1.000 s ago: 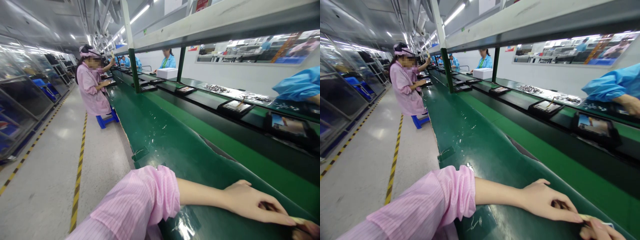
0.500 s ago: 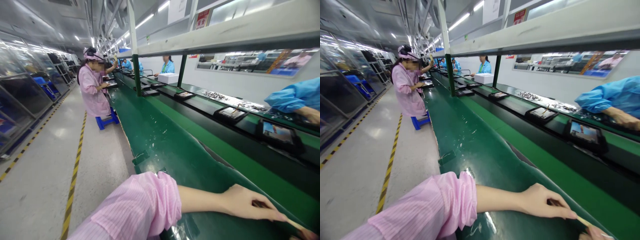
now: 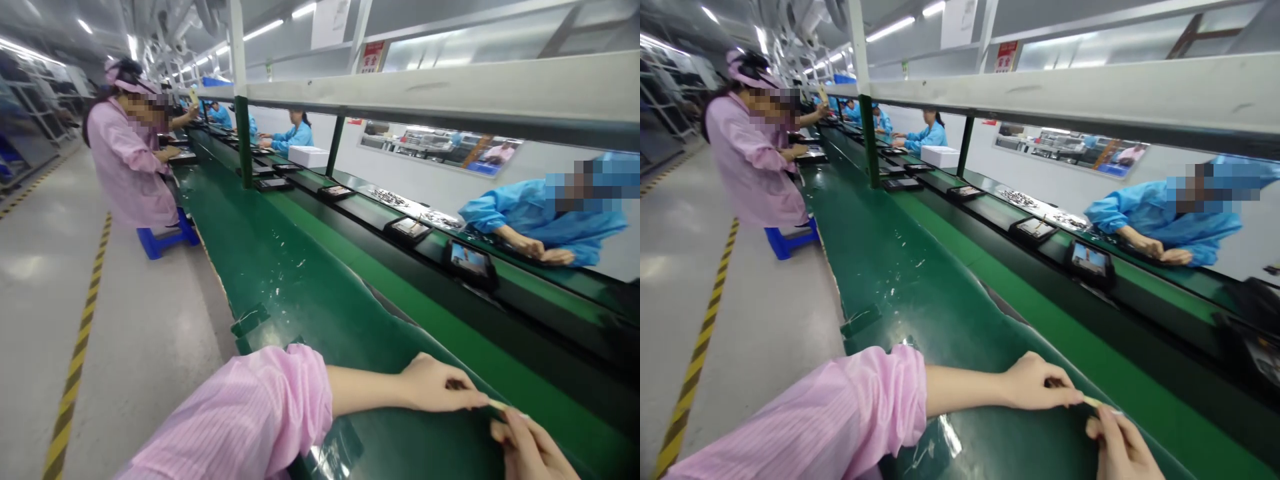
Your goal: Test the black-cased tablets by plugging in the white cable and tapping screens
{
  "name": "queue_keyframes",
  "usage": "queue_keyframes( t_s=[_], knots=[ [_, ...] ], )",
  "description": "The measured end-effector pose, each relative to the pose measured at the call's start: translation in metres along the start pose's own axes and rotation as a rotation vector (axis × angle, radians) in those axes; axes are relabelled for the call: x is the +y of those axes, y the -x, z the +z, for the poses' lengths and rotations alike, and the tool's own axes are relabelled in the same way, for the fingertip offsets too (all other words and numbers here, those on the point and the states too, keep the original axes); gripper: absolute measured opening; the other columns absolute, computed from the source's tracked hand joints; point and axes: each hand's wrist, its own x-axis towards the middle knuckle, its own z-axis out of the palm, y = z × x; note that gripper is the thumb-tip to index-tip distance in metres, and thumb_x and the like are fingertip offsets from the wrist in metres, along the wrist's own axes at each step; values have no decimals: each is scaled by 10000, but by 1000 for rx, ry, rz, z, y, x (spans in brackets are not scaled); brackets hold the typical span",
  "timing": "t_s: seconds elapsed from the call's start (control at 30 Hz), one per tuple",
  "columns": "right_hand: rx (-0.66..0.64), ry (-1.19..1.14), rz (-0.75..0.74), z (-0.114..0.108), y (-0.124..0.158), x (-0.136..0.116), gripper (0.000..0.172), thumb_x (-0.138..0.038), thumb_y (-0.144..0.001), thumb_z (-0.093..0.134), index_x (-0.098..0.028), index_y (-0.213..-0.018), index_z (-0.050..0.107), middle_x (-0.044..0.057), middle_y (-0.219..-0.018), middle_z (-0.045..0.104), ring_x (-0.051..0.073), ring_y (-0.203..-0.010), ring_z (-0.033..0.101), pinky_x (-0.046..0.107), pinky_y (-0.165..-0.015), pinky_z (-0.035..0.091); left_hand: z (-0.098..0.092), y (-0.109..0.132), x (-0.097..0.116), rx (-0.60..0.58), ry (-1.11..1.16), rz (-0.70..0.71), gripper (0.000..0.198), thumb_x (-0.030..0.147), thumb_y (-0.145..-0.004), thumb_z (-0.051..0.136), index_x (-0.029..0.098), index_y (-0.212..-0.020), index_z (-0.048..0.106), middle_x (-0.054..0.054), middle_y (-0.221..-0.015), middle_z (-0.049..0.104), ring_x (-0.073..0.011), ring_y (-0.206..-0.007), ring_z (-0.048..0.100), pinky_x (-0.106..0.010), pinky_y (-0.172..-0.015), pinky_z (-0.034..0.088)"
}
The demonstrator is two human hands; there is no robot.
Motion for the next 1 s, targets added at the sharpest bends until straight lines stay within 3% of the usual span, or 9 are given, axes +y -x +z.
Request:
queue_keyframes(
  t_s=[0.13,0.43,0.63,0.83,1.0],
  knots=[
    [28,-74,-3,13,3,-10,656,-631,-316,885,-157,-706,653,4,-577,568,129,-546,487,248,-469,378,-1,0,2,31,-33,6,233,411,-855,655,216,-751,727,51,-657,696,-136,-759,672,-205,-872,464],
    [-21,-27,-191,18,3,-8,567,-705,-510,795,-173,-645,653,0,-531,537,138,-520,469,277,-508,354,1,0,-1,9,-109,70,268,402,-881,574,218,-750,720,38,-664,698,-134,-654,630,-216,-732,465],
    [23,-43,-166,20,5,-12,588,-722,-499,797,-175,-681,678,0,-533,540,135,-524,464,271,-511,353,-1,-1,2,-45,-177,81,250,391,-906,558,236,-778,706,43,-692,696,-132,-679,628,-247,-782,466],
    [43,-12,-173,22,7,-15,577,-718,-492,799,-176,-646,674,-4,-509,526,133,-510,440,276,-507,344,-4,1,10,-98,-208,92,281,381,-950,574,158,-803,662,10,-709,663,-153,-703,642,-368,-828,503],
    [21,-18,-187,21,7,-15,558,-710,-513,795,-184,-661,677,0,-519,532,143,-520,451,289,-527,358,-4,0,10,-97,-203,97,302,402,-965,553,154,-824,653,4,-741,661,-153,-729,648,-376,-833,517]
  ],
)
